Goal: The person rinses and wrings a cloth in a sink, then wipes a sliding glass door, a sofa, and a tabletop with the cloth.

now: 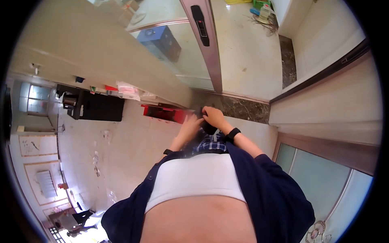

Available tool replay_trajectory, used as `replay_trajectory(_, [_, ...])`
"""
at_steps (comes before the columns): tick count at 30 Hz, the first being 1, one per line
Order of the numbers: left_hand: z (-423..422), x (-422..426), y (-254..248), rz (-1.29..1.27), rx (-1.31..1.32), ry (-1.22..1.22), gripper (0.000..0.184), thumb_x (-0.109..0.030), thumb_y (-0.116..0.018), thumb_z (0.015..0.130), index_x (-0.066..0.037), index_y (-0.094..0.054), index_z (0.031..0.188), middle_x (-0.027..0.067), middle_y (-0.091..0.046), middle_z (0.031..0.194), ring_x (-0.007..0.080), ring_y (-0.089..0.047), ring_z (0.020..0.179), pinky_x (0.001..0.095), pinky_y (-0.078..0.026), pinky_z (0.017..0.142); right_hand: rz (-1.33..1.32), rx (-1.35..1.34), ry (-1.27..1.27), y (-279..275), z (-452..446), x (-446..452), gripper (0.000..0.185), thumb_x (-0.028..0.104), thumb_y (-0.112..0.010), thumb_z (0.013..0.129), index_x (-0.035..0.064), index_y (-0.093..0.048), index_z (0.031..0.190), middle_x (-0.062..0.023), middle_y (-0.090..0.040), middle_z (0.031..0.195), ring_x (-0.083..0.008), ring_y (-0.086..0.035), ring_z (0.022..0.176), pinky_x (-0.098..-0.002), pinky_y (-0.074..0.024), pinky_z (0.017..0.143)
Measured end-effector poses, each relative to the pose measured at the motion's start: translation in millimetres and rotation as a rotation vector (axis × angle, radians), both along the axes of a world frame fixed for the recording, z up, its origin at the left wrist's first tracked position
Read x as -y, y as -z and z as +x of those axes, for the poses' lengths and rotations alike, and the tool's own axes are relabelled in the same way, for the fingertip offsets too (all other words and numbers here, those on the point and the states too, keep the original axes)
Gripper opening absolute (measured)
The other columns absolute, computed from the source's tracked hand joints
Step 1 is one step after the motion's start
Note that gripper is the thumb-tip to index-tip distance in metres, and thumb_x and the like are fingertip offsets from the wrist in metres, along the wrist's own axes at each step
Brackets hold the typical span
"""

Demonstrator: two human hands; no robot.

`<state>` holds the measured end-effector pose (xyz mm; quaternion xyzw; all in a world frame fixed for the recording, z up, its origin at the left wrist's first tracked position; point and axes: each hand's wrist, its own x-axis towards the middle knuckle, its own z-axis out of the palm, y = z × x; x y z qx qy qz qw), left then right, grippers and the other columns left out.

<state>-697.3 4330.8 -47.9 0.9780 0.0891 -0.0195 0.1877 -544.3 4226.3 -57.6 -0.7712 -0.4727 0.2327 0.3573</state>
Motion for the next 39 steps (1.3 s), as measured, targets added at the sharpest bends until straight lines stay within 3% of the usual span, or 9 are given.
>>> replay_trajectory(12, [-76,14,10,0.075,0.173,-0.095,0.013,-0.012,-0.055,0.082,-0.006,-0.056,0.093,0.0168,-0.054,0.107,0.0348,-0.045,0.113,0.0535,-0.032,0.093,-0.130,0.119,-0.008,18,-55,11,0.016,0.024,-0.056,0.083,0.0105,-0.055,0.092,-0.0133,-0.063,0.079,-0.0337,-0.061,0.076,-0.0452,-0.0470,0.065])
replay_trajectory(15, [-109,12,8,0.017,0.186,-0.111,0.011,-0.010,-0.055,0.080,-0.006,-0.056,0.090,0.0168,-0.054,0.105,0.0355,-0.047,0.108,0.0509,-0.035,0.088,-0.174,0.123,-0.044,20,-85,9,0.018,0.025,-0.059,0.081,0.0103,-0.057,0.091,-0.0133,-0.064,0.079,-0.0332,-0.061,0.076,-0.0440,-0.0475,0.065])
replay_trajectory(18, [-144,15,-8,-0.103,-0.120,-0.174,0.019,-0.016,-0.052,0.086,-0.008,-0.055,0.103,0.0189,-0.050,0.123,0.0328,-0.040,0.124,0.0521,-0.026,0.101,-0.217,0.169,-0.148,20,-119,7,0.025,0.029,-0.063,0.077,0.0106,-0.057,0.093,-0.0129,-0.064,0.078,-0.0327,-0.061,0.076,-0.0432,-0.0479,0.064])
replay_trajectory(22, [-199,22,11,-0.143,0.007,-0.189,0.018,-0.014,-0.052,0.085,-0.009,-0.055,0.102,0.0162,-0.052,0.120,0.0332,-0.040,0.124,0.0524,-0.027,0.100,-0.242,0.145,-0.294,13,-178,14,0.036,0.033,-0.066,0.073,0.0118,-0.056,0.100,-0.0130,-0.064,0.079,-0.0334,-0.062,0.076,-0.0439,-0.0482,0.065])
replay_trajectory(26, [-249,30,19,-0.231,0.039,-0.183,0.021,-0.011,-0.053,0.083,-0.011,-0.056,0.104,0.0140,-0.054,0.118,0.0335,-0.038,0.125,0.0525,-0.029,0.099,-0.309,0.118,-0.359,4,-237,22,0.062,0.026,-0.065,0.073,0.0157,-0.040,0.129,-0.0166,-0.064,0.080,-0.0365,-0.062,0.073,-0.0447,-0.0485,0.064])
replay_trajectory(32, [-306,36,-40,-0.294,0.093,-0.287,0.030,-0.007,-0.051,0.078,-0.014,-0.059,0.106,0.0132,-0.058,0.108,0.0330,-0.055,0.096,0.0415,-0.042,0.084,-0.355,0.136,-0.442,-22,-292,12,0.084,0.022,-0.066,0.071,0.0259,-0.020,0.141,-0.0180,-0.063,0.079,-0.0379,-0.061,0.069,-0.0457,-0.0477,0.061])
replay_trajectory(33, [-313,36,-39,-0.314,0.080,-0.286,0.032,-0.005,-0.050,0.077,-0.013,-0.058,0.107,0.0134,-0.058,0.107,0.0333,-0.055,0.097,0.0418,-0.042,0.084,-0.235,0.130,-0.444,-19,-298,8,0.065,0.020,-0.064,0.070,0.0233,-0.041,0.131,-0.0164,-0.064,0.081,-0.0365,-0.060,0.072,-0.0451,-0.0480,0.062])
replay_trajectory(37, [-334,31,-23,-0.422,0.181,-0.340,0.038,0.002,-0.048,0.074,-0.012,-0.056,0.109,0.0147,-0.061,0.102,0.0343,-0.056,0.097,0.0419,-0.044,0.082,-0.156,0.155,-0.529,8,-315,-6,0.021,0.021,-0.060,0.072,0.0147,-0.061,0.092,-0.0121,-0.064,0.081,-0.0340,-0.060,0.076,-0.0442,-0.0477,0.066])
replay_trajectory(39, [-341,28,-10,-0.431,0.230,-0.365,0.038,0.003,-0.047,0.074,-0.011,-0.056,0.108,0.0155,-0.061,0.101,0.0350,-0.057,0.094,0.0417,-0.045,0.079,-0.208,0.210,-0.556,14,-320,-14,0.018,0.023,-0.060,0.072,0.0137,-0.061,0.087,-0.0127,-0.063,0.078,-0.0344,-0.060,0.075,-0.0447,-0.0474,0.065])
